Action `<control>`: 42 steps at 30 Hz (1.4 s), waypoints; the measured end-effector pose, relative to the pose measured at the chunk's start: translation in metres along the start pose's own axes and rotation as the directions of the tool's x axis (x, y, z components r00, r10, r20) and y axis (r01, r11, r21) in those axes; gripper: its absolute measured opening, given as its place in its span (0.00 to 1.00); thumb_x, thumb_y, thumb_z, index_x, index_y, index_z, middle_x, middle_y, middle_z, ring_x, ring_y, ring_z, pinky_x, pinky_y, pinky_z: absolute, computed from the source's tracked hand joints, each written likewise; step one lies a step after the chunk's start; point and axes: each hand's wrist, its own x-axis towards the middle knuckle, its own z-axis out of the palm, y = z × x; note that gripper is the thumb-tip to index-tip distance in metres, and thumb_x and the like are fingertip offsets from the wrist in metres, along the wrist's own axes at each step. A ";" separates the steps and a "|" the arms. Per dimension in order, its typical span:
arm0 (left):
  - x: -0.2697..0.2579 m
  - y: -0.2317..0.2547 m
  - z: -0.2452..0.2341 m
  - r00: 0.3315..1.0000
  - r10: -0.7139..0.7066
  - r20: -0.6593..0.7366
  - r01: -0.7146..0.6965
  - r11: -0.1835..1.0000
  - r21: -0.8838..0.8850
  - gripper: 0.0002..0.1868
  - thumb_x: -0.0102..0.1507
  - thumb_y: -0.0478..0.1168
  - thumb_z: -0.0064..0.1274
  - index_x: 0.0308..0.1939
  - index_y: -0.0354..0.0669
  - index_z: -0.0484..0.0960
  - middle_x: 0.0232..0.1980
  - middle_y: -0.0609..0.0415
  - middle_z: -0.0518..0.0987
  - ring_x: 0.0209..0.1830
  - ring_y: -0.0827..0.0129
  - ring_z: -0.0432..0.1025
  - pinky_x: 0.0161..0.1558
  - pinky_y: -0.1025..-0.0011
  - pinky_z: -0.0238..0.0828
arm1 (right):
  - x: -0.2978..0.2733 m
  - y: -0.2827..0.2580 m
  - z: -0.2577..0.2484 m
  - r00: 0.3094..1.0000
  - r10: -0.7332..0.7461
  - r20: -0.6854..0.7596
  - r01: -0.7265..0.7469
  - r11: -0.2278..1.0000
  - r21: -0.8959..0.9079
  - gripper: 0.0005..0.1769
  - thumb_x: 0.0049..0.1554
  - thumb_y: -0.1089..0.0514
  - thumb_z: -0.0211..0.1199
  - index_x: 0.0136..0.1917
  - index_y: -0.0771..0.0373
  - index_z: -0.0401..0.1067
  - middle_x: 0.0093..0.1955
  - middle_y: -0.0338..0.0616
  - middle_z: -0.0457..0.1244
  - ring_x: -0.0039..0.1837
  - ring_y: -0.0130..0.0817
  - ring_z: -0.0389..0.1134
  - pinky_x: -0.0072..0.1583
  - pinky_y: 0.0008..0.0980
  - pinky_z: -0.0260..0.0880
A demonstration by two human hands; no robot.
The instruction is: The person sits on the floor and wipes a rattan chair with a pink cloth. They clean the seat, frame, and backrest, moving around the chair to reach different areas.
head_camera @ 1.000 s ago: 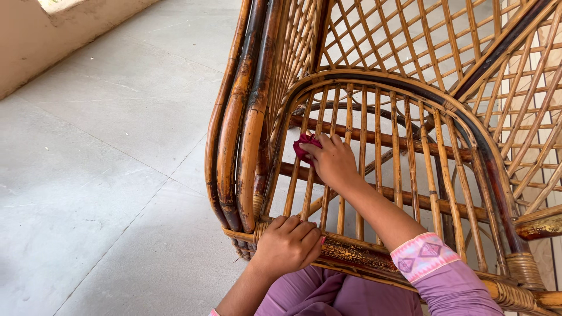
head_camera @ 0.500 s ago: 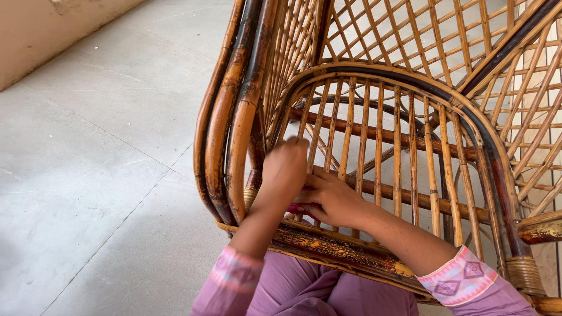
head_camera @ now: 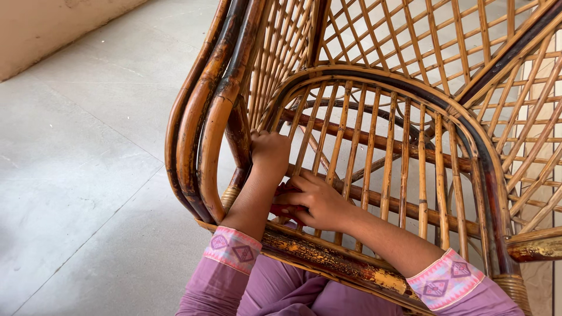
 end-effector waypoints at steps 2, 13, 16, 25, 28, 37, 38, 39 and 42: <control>0.000 0.000 0.001 1.000 -0.009 -0.016 0.009 1.000 -0.002 0.12 0.63 0.38 0.60 0.50 0.43 0.85 0.54 0.43 0.83 0.60 0.51 0.74 0.70 0.48 0.57 | 0.000 0.001 0.000 0.999 -0.022 -0.025 0.022 1.000 -0.005 0.15 0.51 0.59 0.72 0.53 0.49 0.83 0.52 0.42 0.65 0.54 0.43 0.63 0.57 0.39 0.69; -0.016 0.001 -0.015 0.957 -0.089 -0.275 0.023 0.972 -0.234 0.07 0.57 0.33 0.60 0.39 0.43 0.89 0.60 0.50 0.77 0.54 0.53 0.76 0.59 0.59 0.69 | -0.001 -0.003 0.003 0.999 -0.034 -0.029 0.032 0.997 -0.066 0.17 0.50 0.57 0.72 0.54 0.49 0.83 0.52 0.42 0.64 0.54 0.44 0.63 0.57 0.41 0.69; -0.050 0.000 -0.025 0.837 -0.161 -0.522 -0.151 0.850 -0.505 0.07 0.68 0.37 0.54 0.46 0.44 0.88 0.50 0.50 0.82 0.46 0.52 0.76 0.43 0.62 0.73 | -0.003 -0.017 0.003 0.999 -0.051 -0.019 0.050 0.996 -0.071 0.17 0.51 0.57 0.72 0.55 0.50 0.81 0.54 0.44 0.64 0.55 0.45 0.63 0.56 0.45 0.67; -0.161 -0.020 0.000 0.505 0.051 -0.861 -0.559 0.780 -0.282 0.04 0.65 0.36 0.58 0.44 0.43 0.85 0.47 0.52 0.82 0.45 0.63 0.77 0.52 0.66 0.70 | 0.014 0.012 0.033 0.986 0.136 0.093 -0.104 0.953 -0.285 0.14 0.53 0.48 0.69 0.53 0.47 0.80 0.63 0.48 0.65 0.62 0.44 0.63 0.63 0.43 0.67; -0.179 -0.018 0.014 0.479 0.134 -0.868 -0.563 0.805 -0.187 0.08 0.62 0.39 0.59 0.42 0.40 0.84 0.45 0.54 0.82 0.42 0.63 0.76 0.48 0.62 0.69 | 0.032 0.046 0.035 0.980 0.197 -0.035 -0.199 0.936 -0.290 0.20 0.56 0.49 0.66 0.62 0.40 0.79 0.61 0.43 0.67 0.63 0.41 0.64 0.63 0.40 0.70; -0.174 -0.021 0.038 0.746 0.118 -0.655 -0.453 0.811 -0.370 0.16 0.62 0.49 0.54 0.44 0.42 0.85 0.43 0.50 0.84 0.34 0.63 0.77 0.37 0.64 0.74 | 0.046 0.037 -0.005 0.920 0.384 -0.080 -0.380 0.821 -0.427 0.20 0.53 0.50 0.67 0.60 0.37 0.78 0.66 0.52 0.65 0.67 0.55 0.64 0.64 0.56 0.64; -0.173 -0.020 0.039 0.701 0.093 -0.707 -0.457 0.820 -0.345 0.19 0.62 0.50 0.53 0.48 0.39 0.83 0.44 0.47 0.83 0.35 0.61 0.78 0.38 0.64 0.75 | 0.037 0.018 -0.009 0.882 0.470 0.029 -0.429 0.827 -0.363 0.20 0.55 0.51 0.66 0.61 0.39 0.78 0.64 0.47 0.66 0.65 0.49 0.64 0.65 0.52 0.64; -0.172 -0.020 0.040 0.654 0.071 -0.754 -0.458 0.829 -0.320 0.23 0.62 0.51 0.51 0.51 0.36 0.81 0.44 0.45 0.83 0.36 0.59 0.78 0.38 0.63 0.75 | 0.028 -0.003 -0.012 0.830 0.540 0.142 -0.484 0.823 -0.298 0.21 0.56 0.52 0.64 0.63 0.40 0.77 0.61 0.43 0.66 0.64 0.44 0.64 0.66 0.47 0.65; -0.174 -0.020 0.038 0.603 0.043 -0.796 -0.489 0.809 -0.326 0.32 0.62 0.53 0.50 0.59 0.29 0.76 0.42 0.43 0.83 0.35 0.55 0.78 0.36 0.62 0.74 | -0.013 -0.072 -0.022 0.819 0.566 0.098 -0.536 0.815 -0.221 0.17 0.58 0.48 0.62 0.60 0.50 0.78 0.57 0.41 0.68 0.61 0.40 0.66 0.65 0.45 0.67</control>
